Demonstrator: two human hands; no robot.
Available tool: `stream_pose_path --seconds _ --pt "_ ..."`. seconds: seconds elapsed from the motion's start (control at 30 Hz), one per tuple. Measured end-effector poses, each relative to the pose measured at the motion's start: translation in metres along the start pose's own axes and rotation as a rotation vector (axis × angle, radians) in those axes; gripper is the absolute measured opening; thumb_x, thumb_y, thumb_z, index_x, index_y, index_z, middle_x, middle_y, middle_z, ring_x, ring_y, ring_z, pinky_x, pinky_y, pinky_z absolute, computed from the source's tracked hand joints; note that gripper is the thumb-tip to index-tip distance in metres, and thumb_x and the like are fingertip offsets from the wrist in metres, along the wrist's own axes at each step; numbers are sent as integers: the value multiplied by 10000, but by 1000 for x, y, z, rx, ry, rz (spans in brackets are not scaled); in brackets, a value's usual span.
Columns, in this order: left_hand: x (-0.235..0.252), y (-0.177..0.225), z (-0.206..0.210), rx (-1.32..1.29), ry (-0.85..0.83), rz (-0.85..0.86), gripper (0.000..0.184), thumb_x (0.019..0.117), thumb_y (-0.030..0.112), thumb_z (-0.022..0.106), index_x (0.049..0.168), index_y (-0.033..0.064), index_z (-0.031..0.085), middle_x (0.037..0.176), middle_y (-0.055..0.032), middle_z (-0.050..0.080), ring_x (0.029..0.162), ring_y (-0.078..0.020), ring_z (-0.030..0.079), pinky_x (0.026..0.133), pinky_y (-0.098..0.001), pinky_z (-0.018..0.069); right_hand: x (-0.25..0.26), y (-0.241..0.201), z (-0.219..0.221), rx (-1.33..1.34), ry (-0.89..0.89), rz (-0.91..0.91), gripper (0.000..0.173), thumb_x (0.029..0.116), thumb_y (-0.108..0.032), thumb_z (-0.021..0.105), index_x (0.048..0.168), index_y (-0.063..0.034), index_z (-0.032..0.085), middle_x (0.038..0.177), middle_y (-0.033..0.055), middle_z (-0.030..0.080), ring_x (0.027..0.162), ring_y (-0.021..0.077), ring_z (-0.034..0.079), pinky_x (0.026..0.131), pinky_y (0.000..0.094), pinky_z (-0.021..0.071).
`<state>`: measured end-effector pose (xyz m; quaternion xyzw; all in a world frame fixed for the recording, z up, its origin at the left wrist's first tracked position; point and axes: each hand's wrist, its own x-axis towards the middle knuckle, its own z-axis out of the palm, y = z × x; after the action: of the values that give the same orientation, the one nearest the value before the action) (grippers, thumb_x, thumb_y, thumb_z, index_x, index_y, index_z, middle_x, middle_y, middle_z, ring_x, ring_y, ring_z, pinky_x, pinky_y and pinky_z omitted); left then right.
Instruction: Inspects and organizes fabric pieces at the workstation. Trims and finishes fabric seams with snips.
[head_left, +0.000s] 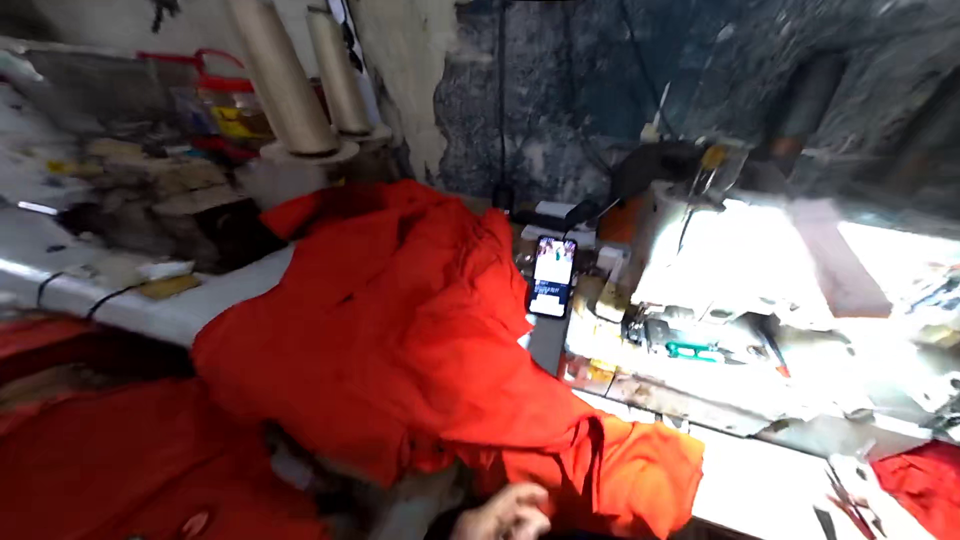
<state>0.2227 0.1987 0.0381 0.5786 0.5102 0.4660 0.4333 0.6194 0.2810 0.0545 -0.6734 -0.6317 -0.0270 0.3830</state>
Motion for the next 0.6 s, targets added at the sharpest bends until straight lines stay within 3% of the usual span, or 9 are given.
stream_pose_path --seconds 0.03,0.1,0.17,0.2,0.27,0.33,0.4,0.53,0.6 --pt "1 2 -17 39 54 -8 284 1008 40 574 1267 -61 628 1032 -116 757 817 -155 745 740 -334 634 -5 -7 6 77 19 -20 301 896 -129 708 1046 132 694 976 282 710 889 362 706 860 518 552" --pt "6 11 -48 147 180 7 260 1013 81 577 1216 -60 657 1065 -106 754 842 -128 744 746 -297 631 -12 -27 15 276 -44 26 338 839 -13 683 1112 177 621 969 219 682 815 179 660 767 338 565" --pt "15 11 -76 415 295 107 249 996 148 598 1158 -2 712 1089 -73 752 908 -116 733 788 -273 619 -20 -56 21 529 -132 106 249 883 10 623 1106 117 599 903 38 671 636 -16 592 558 170 524" --pt "20 7 -90 591 335 188 243 967 140 623 1132 2 734 1102 -102 746 955 -176 724 831 -341 601 -24 -73 25 636 -163 111 170 935 -15 612 1082 70 621 879 -21 694 577 -50 578 502 146 509" --pt "33 -13 -122 906 320 368 285 890 153 662 1138 35 737 1212 -151 699 1139 -347 656 952 -543 530 -35 -101 31 718 -252 16 175 1007 -65 550 1080 42 667 890 -46 713 599 -77 573 523 123 499" --pt "47 -29 -146 1039 275 455 352 843 177 657 1156 33 728 1317 -225 626 1228 -478 574 975 -676 446 -42 -122 41 678 -289 -152 244 1008 -70 498 1085 27 707 924 -1 712 711 -60 594 632 115 507" --pt "56 -38 -163 1064 272 474 358 852 237 612 1125 42 736 1326 -227 619 1250 -474 559 992 -679 420 -46 -143 54 587 -249 -273 241 945 -58 541 1077 11 732 966 67 732 861 46 678 787 198 564" --pt "53 -40 -181 1049 265 512 333 967 298 545 1063 62 760 1216 -188 688 1201 -444 608 986 -664 437 -62 -180 74 295 -237 -202 390 789 -219 767 1094 15 708 941 133 723 789 266 711 666 470 591" --pt "47 -43 -193 1063 218 500 305 969 250 557 1085 49 755 1218 -214 692 1207 -480 604 993 -680 440 -75 -189 88 178 -255 -173 409 798 -274 761 1086 9 698 973 153 719 785 299 726 600 498 582"
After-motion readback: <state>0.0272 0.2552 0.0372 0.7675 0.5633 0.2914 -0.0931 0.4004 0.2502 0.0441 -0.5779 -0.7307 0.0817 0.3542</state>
